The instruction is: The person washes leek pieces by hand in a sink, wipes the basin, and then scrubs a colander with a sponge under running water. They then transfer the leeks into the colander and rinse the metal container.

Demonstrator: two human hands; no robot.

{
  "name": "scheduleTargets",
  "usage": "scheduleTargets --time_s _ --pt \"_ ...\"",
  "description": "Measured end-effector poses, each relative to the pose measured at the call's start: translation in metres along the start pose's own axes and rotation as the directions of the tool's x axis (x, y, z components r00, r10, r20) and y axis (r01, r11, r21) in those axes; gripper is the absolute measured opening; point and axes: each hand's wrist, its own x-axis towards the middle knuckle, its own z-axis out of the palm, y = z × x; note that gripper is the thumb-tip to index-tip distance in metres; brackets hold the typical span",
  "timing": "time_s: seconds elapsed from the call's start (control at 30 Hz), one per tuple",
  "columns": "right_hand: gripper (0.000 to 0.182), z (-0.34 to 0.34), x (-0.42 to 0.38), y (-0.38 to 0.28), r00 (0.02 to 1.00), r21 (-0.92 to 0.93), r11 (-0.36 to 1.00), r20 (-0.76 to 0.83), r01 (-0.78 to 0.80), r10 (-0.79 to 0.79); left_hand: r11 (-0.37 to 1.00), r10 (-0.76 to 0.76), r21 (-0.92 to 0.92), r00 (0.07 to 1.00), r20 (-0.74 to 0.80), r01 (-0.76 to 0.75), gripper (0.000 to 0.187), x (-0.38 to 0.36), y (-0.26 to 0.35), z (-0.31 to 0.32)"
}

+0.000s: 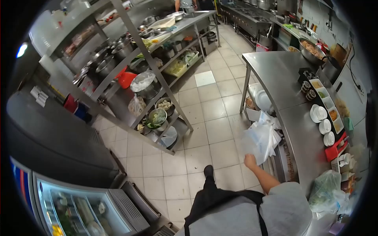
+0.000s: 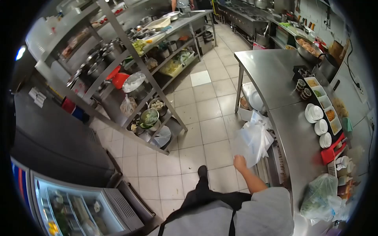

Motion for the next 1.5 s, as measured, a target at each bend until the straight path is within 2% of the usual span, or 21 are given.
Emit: scheduleTargets --time_s 0.13,0.23,0.27,0.3,0.33,0.4,0.43,0.5,0.57,0.63,0.67,0.83,0.9,0.93,1.0,1.13,1.3,1.4,1.43,1.47,1.5 --pt "0.009 0.001 0.071 -0.016 0.983 0.046 0.983 -0.026 -0.178 0.18 0.985 0.134 0.107 0.991 0.026 -0.136 0.033 0.117 0.056 -0.076" --pt "0.01 0.018 0.105 0.014 0.965 0.012 0.967 -0.065 -0.253 0.253 0.823 0.478 0.416 0.867 -0.14 -0.387 0.033 0.254 0.131 -0.144" --pt "0.01 0.024 0.109 0.025 0.972 -0.114 0.966 -0.028 -0.233 0.231 0.852 0.364 0.405 0.932 -0.005 -0.33 0.026 0.288 0.186 -0.185" --pt "0.009 0.033 0.115 0.033 0.976 -0.228 0.951 0.012 -0.209 0.217 0.878 0.454 0.211 0.887 -0.08 -0.43 0.028 0.312 0.253 -0.226" --pt "0.009 0.034 0.122 0.043 0.949 -0.106 0.952 0.105 -0.287 0.297 0.929 0.369 -0.013 0.929 -0.017 -0.37 0.028 0.326 0.335 -0.266" --pt "0.011 0.021 0.141 0.045 0.789 0.075 0.826 0.353 -0.559 0.502 0.8 0.599 -0.078 0.799 0.046 -0.595 0.035 0.423 0.422 -0.295" --pt "0.012 0.009 0.156 0.042 0.627 0.099 0.683 0.507 -0.724 0.591 0.858 0.514 -0.062 0.854 0.079 -0.51 0.036 0.425 0.487 -0.317" --pt "0.013 0.016 0.19 0.057 0.575 0.067 0.642 0.523 -0.764 0.629 0.74 0.668 0.056 0.742 0.059 -0.671 0.035 0.471 0.572 -0.331" --pt "0.014 0.024 0.224 0.074 0.519 0.011 0.611 0.54 -0.791 0.663 0.655 0.731 -0.182 0.676 -0.093 -0.733 0.032 0.494 0.641 -0.332" --pt "0.018 0.023 0.289 0.077 0.508 0.178 0.494 0.514 -0.851 0.691 0.644 0.742 -0.201 0.667 -0.069 -0.738 0.029 0.521 0.692 -0.327" --pt "0.02 0.02 0.332 0.077 0.558 0.007 0.641 0.499 -0.767 0.663 0.67 0.714 -0.239 0.698 -0.05 -0.703 0.03 0.535 0.7 -0.318" --pt "0.021 -0.007 0.548 0.043 0.83 0.121 0.867 0.378 -0.484 0.411 0.898 0.436 -0.189 0.866 0.247 -0.398 0.03 0.568 0.692 -0.31" --pt "0.02 -0.022 0.641 0.028 0.888 0.132 0.918 0.339 -0.373 0.312 0.527 0.693 0.347 0.629 0.353 -0.776 0.035 0.586 0.684 -0.315" --pt "0.02 -0.031 0.684 0.021 0.89 0.168 0.917 0.356 -0.362 0.286 0.536 0.661 0.374 0.652 0.372 -0.757 0.035 0.59 0.687 -0.316" --pt "0.021 -0.045 0.762 0.013 0.894 0.207 0.902 0.334 -0.38 0.3 0.785 0.445 0.298 0.83 0.336 -0.542 0.035 0.601 0.697 -0.314" --pt "0.02 -0.059 0.877 0.033 0.899 0.211 0.886 0.249 -0.413 0.36 0.881 0.295 0.276 0.901 0.318 -0.385 0.035 0.657 0.768 -0.327" --pt "0.02 -0.058 0.935 0.115 0.813 -0.038 0.845 0.251 -0.534 0.525 0.798 0.418 0.313 0.847 0.33 -0.515 0.035 0.769 0.914 -0.354" --pt "0.018 -0.05 0.927 0.174 0.585 -0.055 0.623 0.289 -0.78 0.758 0.464 0.677 0.477 0.646 0.352 -0.746 0.035 0.88 1.044 -0.37" --pt "0.018 -0.039 0.922 0.201 0.472 -0.074 0.527 0.352 -0.847 0.808 0.902 0.251 0.271 0.919 0.305 -0.336 0.036 0.898 1.117 -0.379" --pt "0.021 -0.034 0.917 0.219 0.373 -0.065 0.43 0.393 -0.9 0.84 0.842 0.447 0.237 0.873 0.196 -0.485 0.039 0.938 1.166 -0.377" --pt "0.017 0.0 0.898 0.256 0.444 -0.093 0.473 0.227 -0.876 0.867 0.816 0.511 0.215 0.843 0.169 -0.537 0.042 0.941 1.24 -0.39"
